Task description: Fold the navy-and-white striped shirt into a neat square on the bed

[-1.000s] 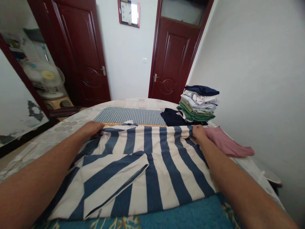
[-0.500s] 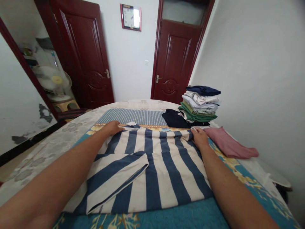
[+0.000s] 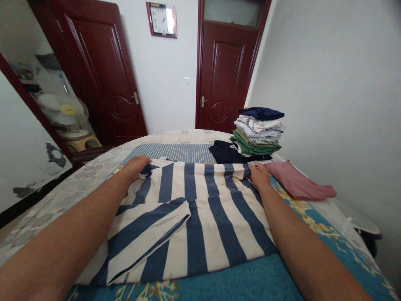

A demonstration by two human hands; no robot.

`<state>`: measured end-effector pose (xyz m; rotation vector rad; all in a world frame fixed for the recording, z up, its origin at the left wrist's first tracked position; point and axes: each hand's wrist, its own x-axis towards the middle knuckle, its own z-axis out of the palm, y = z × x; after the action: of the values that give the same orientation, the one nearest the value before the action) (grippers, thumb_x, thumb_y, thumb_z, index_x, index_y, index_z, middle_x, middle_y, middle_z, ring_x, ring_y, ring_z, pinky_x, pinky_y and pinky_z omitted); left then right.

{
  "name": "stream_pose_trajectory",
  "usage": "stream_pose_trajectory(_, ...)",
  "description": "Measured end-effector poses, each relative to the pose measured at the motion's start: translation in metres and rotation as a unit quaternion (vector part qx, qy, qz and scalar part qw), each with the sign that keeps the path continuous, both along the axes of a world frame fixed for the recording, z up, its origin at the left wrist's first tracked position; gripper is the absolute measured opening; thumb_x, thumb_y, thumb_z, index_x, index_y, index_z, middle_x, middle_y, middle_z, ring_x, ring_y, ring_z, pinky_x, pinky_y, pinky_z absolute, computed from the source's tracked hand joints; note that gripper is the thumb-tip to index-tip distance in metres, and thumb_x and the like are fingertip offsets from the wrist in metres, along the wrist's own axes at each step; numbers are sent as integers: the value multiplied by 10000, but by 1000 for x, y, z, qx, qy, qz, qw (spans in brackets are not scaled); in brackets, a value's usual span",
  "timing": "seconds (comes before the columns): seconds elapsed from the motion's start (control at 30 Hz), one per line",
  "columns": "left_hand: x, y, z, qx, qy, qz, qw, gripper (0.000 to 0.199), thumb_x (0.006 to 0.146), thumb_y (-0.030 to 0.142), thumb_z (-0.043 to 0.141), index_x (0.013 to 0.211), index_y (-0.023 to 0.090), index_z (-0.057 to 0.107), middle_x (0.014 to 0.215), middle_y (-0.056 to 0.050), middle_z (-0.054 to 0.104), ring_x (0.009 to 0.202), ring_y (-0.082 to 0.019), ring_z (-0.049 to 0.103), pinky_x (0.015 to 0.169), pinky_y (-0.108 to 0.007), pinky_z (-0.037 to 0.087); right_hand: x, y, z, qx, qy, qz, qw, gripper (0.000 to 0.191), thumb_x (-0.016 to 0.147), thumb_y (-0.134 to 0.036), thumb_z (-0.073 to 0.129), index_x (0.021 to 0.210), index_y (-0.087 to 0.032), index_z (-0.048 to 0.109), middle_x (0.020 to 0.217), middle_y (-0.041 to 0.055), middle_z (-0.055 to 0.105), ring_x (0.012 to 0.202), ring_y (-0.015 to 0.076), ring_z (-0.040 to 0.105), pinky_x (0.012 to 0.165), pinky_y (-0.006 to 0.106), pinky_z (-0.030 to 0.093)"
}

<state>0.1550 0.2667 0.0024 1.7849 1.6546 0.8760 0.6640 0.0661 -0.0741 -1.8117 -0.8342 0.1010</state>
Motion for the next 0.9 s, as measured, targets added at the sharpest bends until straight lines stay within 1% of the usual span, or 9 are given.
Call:
stream_pose_trajectory(0.13, 3, 4, -1, -12, -27, -17, 999, 172, 555, 257, 655, 706, 232, 578, 613, -27, 555, 617, -217, 560, 494, -274, 338, 0, 1, -1, -3, -3, -4, 1000, 370, 818, -532, 616, 945, -219, 765, 747, 54, 728, 811, 280, 679, 750, 355, 519)
stream_pose_trajectory(0.27, 8, 3, 5, -62, -91, -43, 993, 286, 568, 285, 651, 849, 237, 633, 677, -17, 633, 596, -208, 618, 503, -289, 459, 1, 3, -2, -1, -11, -2, 1000, 383, 809, -534, 615, 953, -211, 762, 760, 45, 729, 805, 265, 672, 758, 348, 520)
stream_pose_trajectory(0.37, 7, -1, 10, -183, -112, -81, 973, 321, 618, 418, 724, 868, 218, 700, 823, -93, 751, 704, -266, 711, 584, -360, 567, 1, 4, -4, -5, -12, 1, 1000, 385, 814, -538, 611, 950, -208, 758, 759, 42, 727, 798, 261, 664, 759, 346, 518)
stream_pose_trajectory(0.47, 7, -8, 10, -279, -83, -113, 950, 453, 586, 558, 829, 872, 213, 765, 914, -125, 798, 782, -309, 738, 604, -381, 576, 1, 4, -4, -11, -15, 3, 1000, 379, 818, -536, 615, 942, -206, 756, 768, 53, 731, 802, 265, 662, 761, 348, 513)
stream_pose_trajectory(0.53, 9, -13, 7, -232, -42, -145, 961, 482, 558, 578, 861, 882, 228, 790, 894, -88, 801, 780, -285, 726, 595, -346, 550, 1, 3, -4, -11, -20, 6, 1000, 376, 817, -534, 620, 936, -204, 755, 771, 58, 734, 807, 268, 663, 762, 350, 510)
stream_pose_trajectory(0.63, 17, -19, 2, -101, 42, -174, 979, 396, 619, 575, 815, 828, 240, 780, 801, -33, 768, 745, -228, 689, 588, -292, 493, 1, 2, -3, -7, -25, 4, 1000, 373, 814, -533, 624, 930, -204, 755, 767, 60, 735, 807, 269, 664, 768, 353, 506)
stream_pose_trajectory(0.7, 21, -19, 1, -51, 69, -135, 987, 348, 670, 542, 768, 850, 244, 765, 815, -23, 768, 759, -218, 689, 607, -284, 483, 1, 2, -3, -7, -25, 0, 1000, 379, 817, -537, 620, 936, -204, 756, 773, 61, 738, 813, 271, 664, 776, 355, 506)
stream_pose_trajectory(0.8, 20, -15, 3, -40, 82, -54, 994, 351, 686, 513, 751, 892, 229, 760, 860, -68, 781, 818, -261, 709, 644, -318, 496, 2, 1, -4, -5, -27, -2, 1000, 406, 827, -549, 606, 960, -198, 761, 808, 73, 749, 842, 279, 668, 796, 362, 507)
stream_pose_trajectory(0.9, 13, -10, 5, -66, 115, -9, 991, 396, 659, 585, 781, 745, 199, 749, 762, -139, 754, 802, -334, 710, 648, -378, 494, 4, 2, -4, -8, -31, -2, 999, 437, 837, -560, 588, 990, -191, 764, 866, 85, 763, 858, 284, 672, 818, 371, 505)
